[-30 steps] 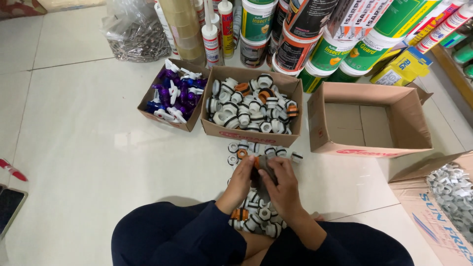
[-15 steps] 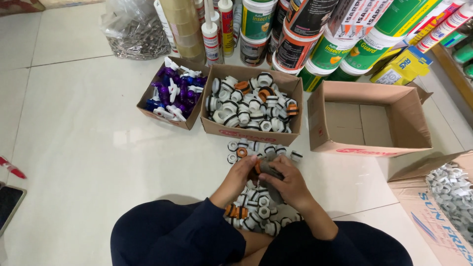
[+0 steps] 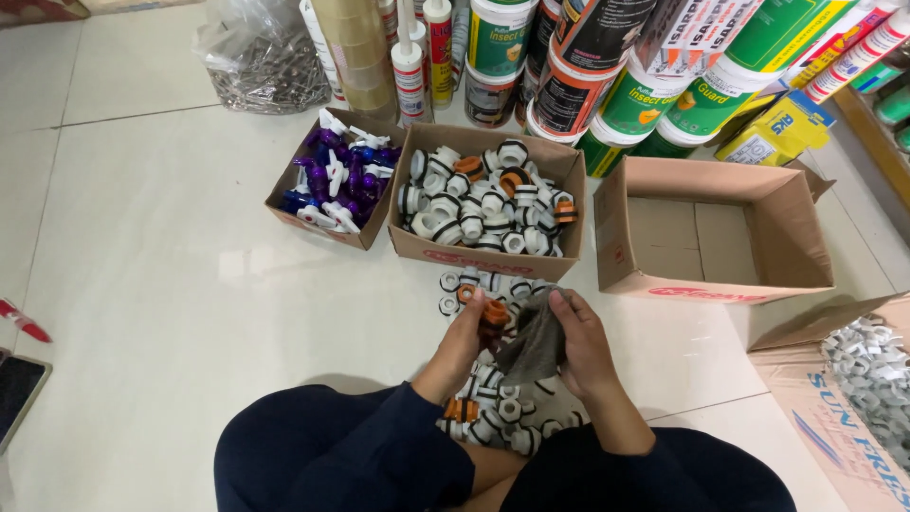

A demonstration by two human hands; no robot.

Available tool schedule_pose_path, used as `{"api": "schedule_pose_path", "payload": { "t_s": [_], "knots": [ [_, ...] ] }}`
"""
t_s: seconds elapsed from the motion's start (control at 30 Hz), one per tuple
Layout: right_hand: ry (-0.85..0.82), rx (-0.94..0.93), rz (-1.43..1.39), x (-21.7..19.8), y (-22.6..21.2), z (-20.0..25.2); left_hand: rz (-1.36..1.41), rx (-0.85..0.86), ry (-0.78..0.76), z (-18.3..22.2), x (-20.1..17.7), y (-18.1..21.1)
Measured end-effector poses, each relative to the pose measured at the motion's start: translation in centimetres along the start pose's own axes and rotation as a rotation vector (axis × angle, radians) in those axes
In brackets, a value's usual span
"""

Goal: Assembling and sorting small plumbing components by fitting parts together, wiping them with a cloth, and placing them into designated boxes.

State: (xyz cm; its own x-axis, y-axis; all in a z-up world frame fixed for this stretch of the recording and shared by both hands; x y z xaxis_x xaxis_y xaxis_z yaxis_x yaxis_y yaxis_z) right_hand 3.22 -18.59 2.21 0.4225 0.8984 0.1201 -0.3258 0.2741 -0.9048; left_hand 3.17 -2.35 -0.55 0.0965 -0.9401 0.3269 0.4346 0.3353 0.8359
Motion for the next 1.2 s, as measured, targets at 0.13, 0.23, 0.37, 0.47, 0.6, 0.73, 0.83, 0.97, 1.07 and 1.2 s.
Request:
{"api": "schedule_pose_path", "payload": {
  "t_s": [0.13, 0.23, 0.37, 0.47, 0.6, 0.73, 0.83, 0.97, 1.07, 1.2],
  "knots": [
    [-0.172, 0.082, -0.113, 0.8, 3.1, -0.1, -0.195, 0.261, 0.026, -1.1, -0.1, -1.9],
    [-0.284, 0.198, -0.233, 1.8, 4.4, 0.8, -0.607, 0.650, 0.193, 0.9, 0.2, -0.3],
    [-0.307, 0.273, -0.317, 1.4, 3.6, 0.5, -0.720, 0.785, 0.211, 1.9, 0.9, 1.4],
    [-0.198, 0.241, -0.195, 0.3, 3.4, -1.1, -0.525, 0.648, 0.145, 0.0, 0.9, -0.4],
    [0.078, 0.096, 0.036, -1.9, 1.7, -2.5, -0.169, 0.266, 0.134, -3.9, 1.3, -3.7],
    [0.211, 0.023, -0.008, -4.0, -2.0, -2.8, -0.178, 0.163, 0.253, -7.7, 2.2, 0.9],
    [0.242, -0.021, -0.080, -6.0, -2.5, -4.3, -0.034, 0.179, 0.285, -9.2, 3.7, 6.8],
    [0.277, -0.063, -0.263, -7.7, -3.4, -5.2, -0.444, 0.294, 0.286, -9.9, 4.8, 9.7],
    [0.305, -0.088, -0.309, -7.8, -5.4, -3.9, -0.662, 0.336, 0.254, -8.9, 6.3, 6.0],
    [0.325, -0.139, -0.346, -8.9, -6.0, -4.3, -1.004, 0.527, -0.134, -6.8, 9.4, -3.4]
  ]
}}
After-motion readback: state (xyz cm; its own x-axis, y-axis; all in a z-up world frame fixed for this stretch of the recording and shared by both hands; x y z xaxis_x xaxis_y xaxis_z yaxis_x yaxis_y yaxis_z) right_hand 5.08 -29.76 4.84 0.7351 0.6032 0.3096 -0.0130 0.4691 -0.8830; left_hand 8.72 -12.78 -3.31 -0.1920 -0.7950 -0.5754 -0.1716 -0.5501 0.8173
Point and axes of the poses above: each hand's wrist, its own z-axis away from the middle knuckle, its own x-axis out of the palm, y = z × x, the point moved 4 cm from there along -z, towards the middle knuckle, and after that the axes turned 12 degrees about y, right-handed, at the moved point
